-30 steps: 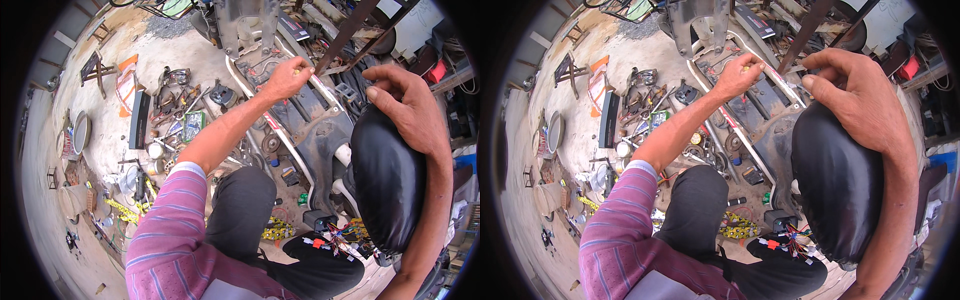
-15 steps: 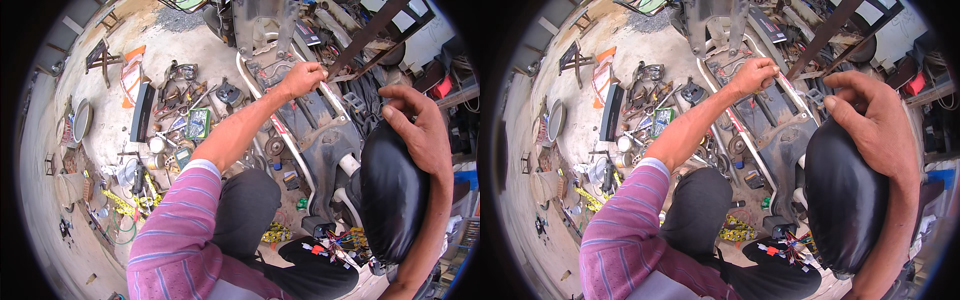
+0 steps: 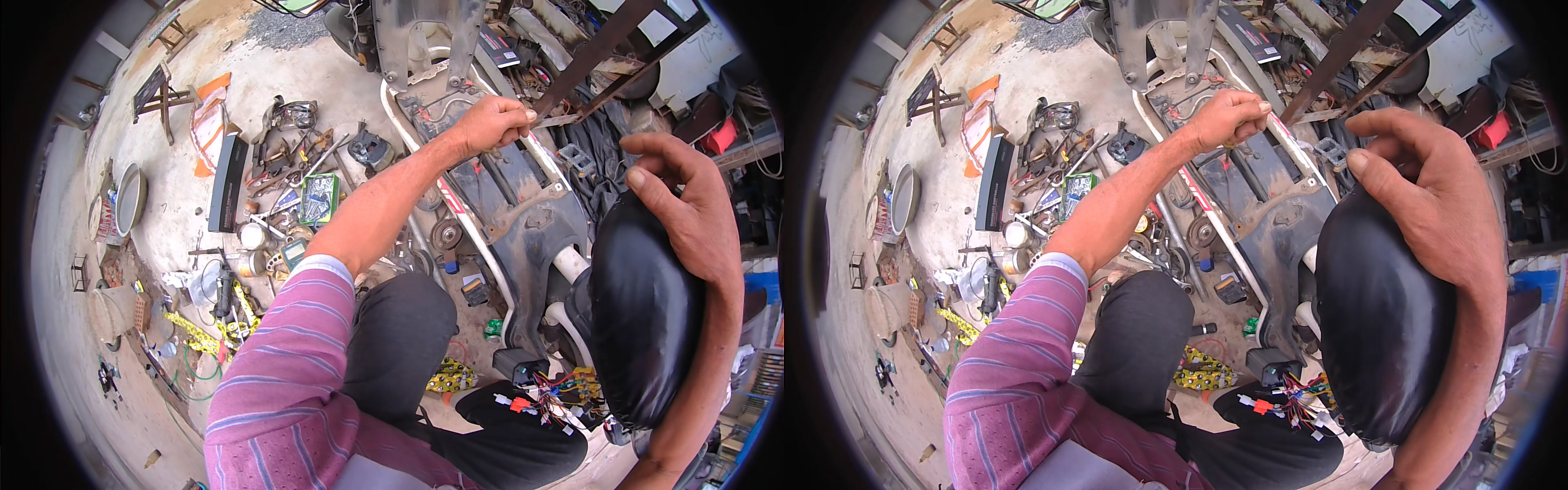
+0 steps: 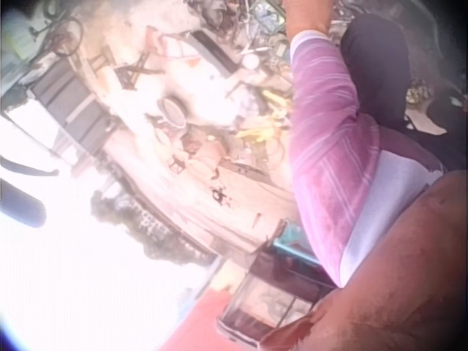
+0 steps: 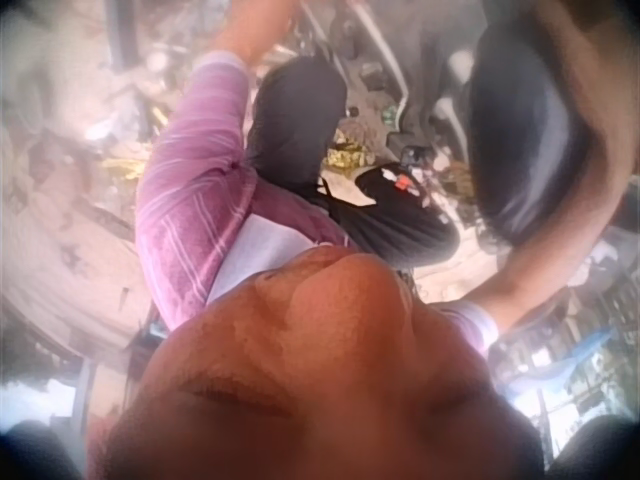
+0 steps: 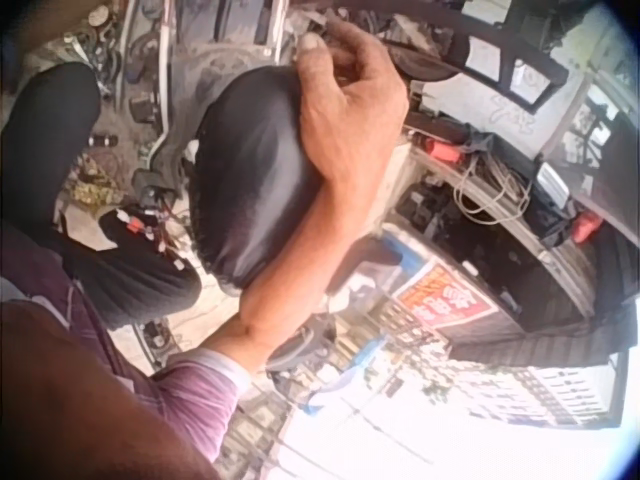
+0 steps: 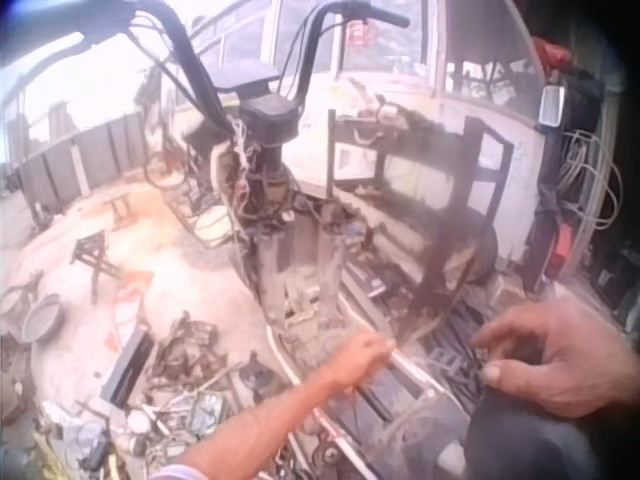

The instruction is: The person sits on the floor and works on the electrical system of a scooter. They connect wires, use a screwdriver to tighten screws, and insert a key into the ignition.

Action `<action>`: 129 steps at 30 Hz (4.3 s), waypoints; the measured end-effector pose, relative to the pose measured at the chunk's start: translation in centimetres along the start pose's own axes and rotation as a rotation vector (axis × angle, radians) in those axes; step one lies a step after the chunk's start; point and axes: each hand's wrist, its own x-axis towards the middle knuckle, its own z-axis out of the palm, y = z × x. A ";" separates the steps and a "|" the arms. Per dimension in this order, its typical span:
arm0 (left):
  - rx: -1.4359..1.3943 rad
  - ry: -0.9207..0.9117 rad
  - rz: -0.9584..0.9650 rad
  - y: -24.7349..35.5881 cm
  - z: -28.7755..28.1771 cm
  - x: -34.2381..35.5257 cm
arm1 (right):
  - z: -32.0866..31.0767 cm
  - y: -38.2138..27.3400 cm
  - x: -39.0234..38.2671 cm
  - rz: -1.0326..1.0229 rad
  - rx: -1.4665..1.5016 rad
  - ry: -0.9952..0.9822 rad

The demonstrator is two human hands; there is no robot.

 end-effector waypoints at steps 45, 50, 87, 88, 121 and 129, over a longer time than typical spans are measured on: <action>0.811 0.227 0.234 -1.1 1.0 -5.0 | -0.6 -0.3 -0.1 0.029 -0.111 -0.048; 0.626 0.474 0.022 1.3 -4.9 -8.3 | -0.7 0.5 0.0 -0.065 -0.095 -0.046; 0.815 0.633 -0.005 3.2 -17.3 -3.7 | -0.3 0.8 0.1 -0.083 -0.083 -0.049; 0.898 0.656 0.010 3.3 -17.1 -2.8 | -0.3 0.9 0.1 -0.079 -0.086 -0.045; -0.060 0.588 0.559 -0.3 -18.5 3.7 | -0.4 1.4 -0.4 -0.059 -0.061 -0.050; -0.289 0.607 0.480 -1.0 -20.5 3.3 | 1.3 0.4 -1.6 -0.043 -0.038 -0.042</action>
